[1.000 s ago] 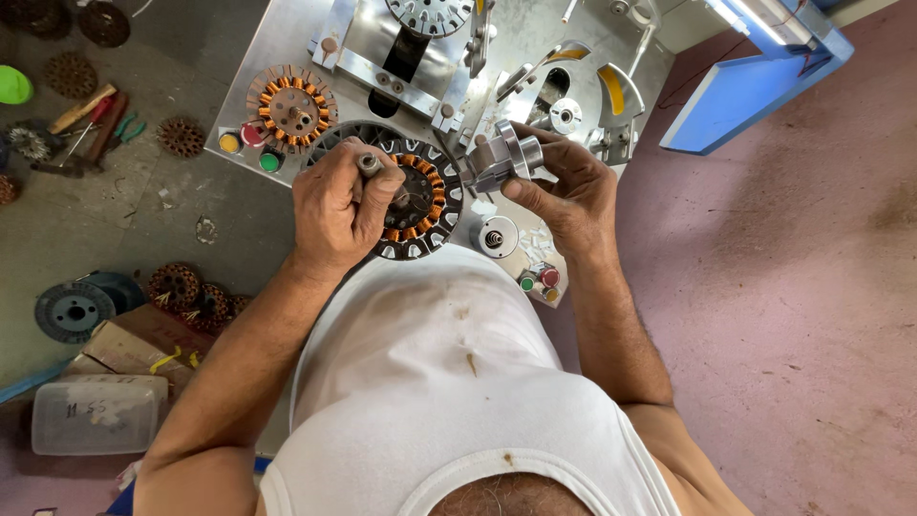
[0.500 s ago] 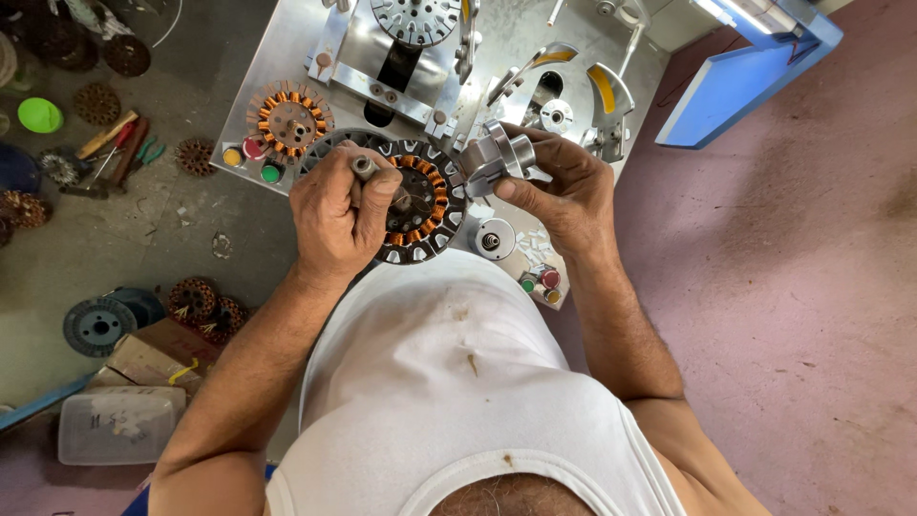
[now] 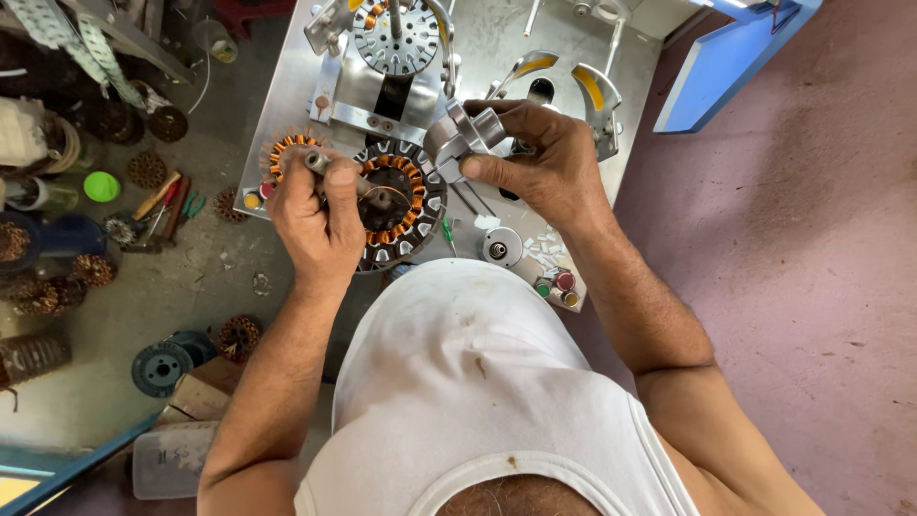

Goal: The person handles a motor stator and a cylindrical metal housing, placing them into a machine jig. They use a small metal tool to adjust the stator within the jig and operate the machine's control panel. The person then removes the stator and continues to manipulate the housing and stator by hand.

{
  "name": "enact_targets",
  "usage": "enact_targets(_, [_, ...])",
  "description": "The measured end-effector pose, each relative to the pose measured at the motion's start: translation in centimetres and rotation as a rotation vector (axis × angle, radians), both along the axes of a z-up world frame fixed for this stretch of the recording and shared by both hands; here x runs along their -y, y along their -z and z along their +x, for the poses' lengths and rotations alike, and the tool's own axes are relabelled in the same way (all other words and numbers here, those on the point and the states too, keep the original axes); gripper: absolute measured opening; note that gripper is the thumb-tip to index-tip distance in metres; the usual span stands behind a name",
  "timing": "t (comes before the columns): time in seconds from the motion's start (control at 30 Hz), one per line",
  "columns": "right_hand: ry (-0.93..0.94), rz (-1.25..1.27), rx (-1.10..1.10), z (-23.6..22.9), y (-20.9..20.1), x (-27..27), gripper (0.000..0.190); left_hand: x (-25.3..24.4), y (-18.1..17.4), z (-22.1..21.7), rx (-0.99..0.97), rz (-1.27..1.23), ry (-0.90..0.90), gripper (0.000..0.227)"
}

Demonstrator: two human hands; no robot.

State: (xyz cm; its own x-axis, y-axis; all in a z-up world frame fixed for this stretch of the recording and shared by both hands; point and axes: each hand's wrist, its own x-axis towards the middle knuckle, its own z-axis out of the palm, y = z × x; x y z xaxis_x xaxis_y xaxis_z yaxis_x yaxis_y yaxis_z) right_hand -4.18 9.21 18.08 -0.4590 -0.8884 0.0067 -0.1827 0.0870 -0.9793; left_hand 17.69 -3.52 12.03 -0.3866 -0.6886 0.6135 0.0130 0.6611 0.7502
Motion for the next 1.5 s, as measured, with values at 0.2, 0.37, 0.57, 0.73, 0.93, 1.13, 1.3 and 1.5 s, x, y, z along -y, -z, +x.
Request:
enact_targets(0.2, [-0.028, -0.110, 0.072, -0.2, -0.7, -0.3, 0.059, -0.1, -1.4, 0.2, -0.016, 0.011, -0.013, 0.033])
enact_targets(0.37, [-0.071, -0.251, 0.072, -0.3, -1.0, -0.6, 0.048, -0.2, -2.2, -0.2, -0.065, -0.113, -0.020, 0.031])
enact_targets(0.57, [-0.116, -0.355, 0.101, -0.6, -0.8, -1.6, 0.046, -0.8, -2.8, 0.3, -0.042, -0.260, -0.034, 0.030])
enact_targets(0.73, [-0.165, -0.482, 0.198, -1.2, 0.2, -1.5, 0.048, -0.9, -3.2, -0.3, -0.082, -0.449, -0.001, 0.036])
enact_targets(0.93, [-0.127, -0.549, 0.209, -1.3, 1.5, -2.7, 0.058, -2.0, -4.8, 0.2, -0.040, -0.608, 0.022, 0.039])
enact_targets(1.13, [-0.134, -0.631, 0.149, -1.6, 1.7, -2.6, 0.055, -2.5, -5.9, 0.2, -0.022, -0.656, 0.002, 0.038])
enact_targets(1.3, [-0.055, -0.421, 0.185, -1.5, 0.1, -2.1, 0.073, -1.3, -5.3, -0.5, -0.081, -0.461, 0.034, 0.034])
enact_targets(1.5, [-0.143, -0.378, 0.100, -1.0, -3.5, 0.4, 0.058, 0.0, -5.0, -0.4, -0.099, -0.243, -0.047, 0.028])
